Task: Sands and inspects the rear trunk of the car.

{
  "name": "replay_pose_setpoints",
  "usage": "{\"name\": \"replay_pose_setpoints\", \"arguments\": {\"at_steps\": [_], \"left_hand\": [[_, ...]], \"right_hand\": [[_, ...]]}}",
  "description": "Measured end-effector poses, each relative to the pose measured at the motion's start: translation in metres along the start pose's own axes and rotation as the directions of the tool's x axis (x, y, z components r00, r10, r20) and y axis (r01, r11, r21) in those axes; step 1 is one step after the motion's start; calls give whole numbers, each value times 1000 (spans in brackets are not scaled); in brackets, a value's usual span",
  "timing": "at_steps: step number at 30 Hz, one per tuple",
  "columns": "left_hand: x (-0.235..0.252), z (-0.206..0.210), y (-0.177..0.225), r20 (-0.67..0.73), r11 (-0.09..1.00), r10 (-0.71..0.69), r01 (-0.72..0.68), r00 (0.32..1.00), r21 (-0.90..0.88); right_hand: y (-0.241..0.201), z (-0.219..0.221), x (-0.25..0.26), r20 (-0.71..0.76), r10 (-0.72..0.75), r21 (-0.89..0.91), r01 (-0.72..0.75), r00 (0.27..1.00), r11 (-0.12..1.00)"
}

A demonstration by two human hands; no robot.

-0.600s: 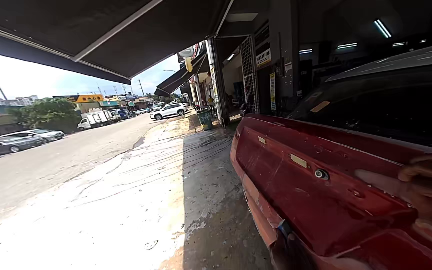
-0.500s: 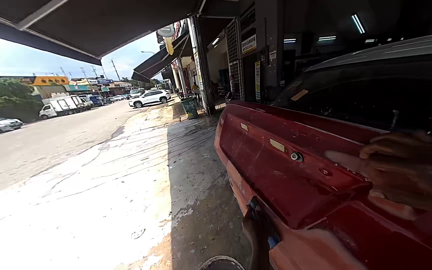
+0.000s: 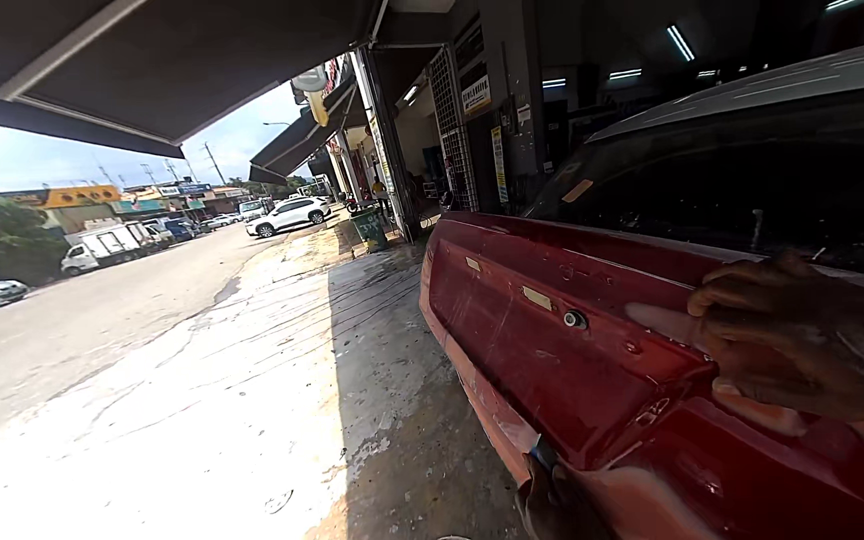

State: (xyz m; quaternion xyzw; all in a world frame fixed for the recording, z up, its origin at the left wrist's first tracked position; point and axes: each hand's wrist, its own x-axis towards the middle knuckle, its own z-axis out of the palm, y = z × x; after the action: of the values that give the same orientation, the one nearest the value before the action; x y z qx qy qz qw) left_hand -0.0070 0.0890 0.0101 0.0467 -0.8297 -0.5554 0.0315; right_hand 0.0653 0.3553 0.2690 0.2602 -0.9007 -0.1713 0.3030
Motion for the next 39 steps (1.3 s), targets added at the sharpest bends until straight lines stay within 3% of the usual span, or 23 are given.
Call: {"name": "replay_pose_setpoints", "arguments": {"at_steps": [2,6,8,10,12,16,17,21,24,26,29,31,35,37,39], "left_hand": [[12,5,-7,-29,999,39,-38,999,23],[67,-3,-18,28,987,-102,97,994,126],[45,-7,-2,49,990,-105,100,993,96],[12,-2,6,4,999,3,-3,1000,42],[16,6,-6,-34,998,58,-56,998,41],[66,3,-20,2,984,-74,72,997,165],[57,1,-12,8,984,-93,90,996,156],[19,11,-6,-70,996,60,-55,996,75],[66,15,-25,-65,982,-39,51,997,180],[65,6,-16,-23,977,-111,113,994,180],[11,3,9,-46,999,14,-11,999,50],[11,10,4,-80,997,68,-65,994,41],[86,5,-18,-10,973,-157,157,987,171],[69,3,-1,-11,974,-161,161,987,159],[21,9,17,-63,999,1,2,998,52]], "right_hand": [[0,0,1,18,7,-18,-6,1000,1000],[-3,2,0,15,-8,-22,8,1000,1000],[-2,3,0,0,1,-20,-1,1000,1000],[1,4,0,-9,12,-3,-12,1000,1000],[1,4,-2,-2,3,1,-3,1000,1000],[-2,1,-1,9,-4,10,4,1000,1000],[-1,2,-2,7,-2,4,2,1000,1000],[2,4,-1,-12,24,20,-24,1000,1000],[0,3,-2,6,10,17,-11,1000,1000],[0,3,-3,16,14,17,-14,1000,1000],[2,3,-1,-16,24,44,-24,1000,999],[0,2,-1,-12,24,37,-23,1000,999],[-4,2,-3,4,1,2,-1,1000,1000],[-2,6,-4,-32,-2,5,2,999,1000],[1,10,-4,-68,4,28,-2,998,1000]]}}
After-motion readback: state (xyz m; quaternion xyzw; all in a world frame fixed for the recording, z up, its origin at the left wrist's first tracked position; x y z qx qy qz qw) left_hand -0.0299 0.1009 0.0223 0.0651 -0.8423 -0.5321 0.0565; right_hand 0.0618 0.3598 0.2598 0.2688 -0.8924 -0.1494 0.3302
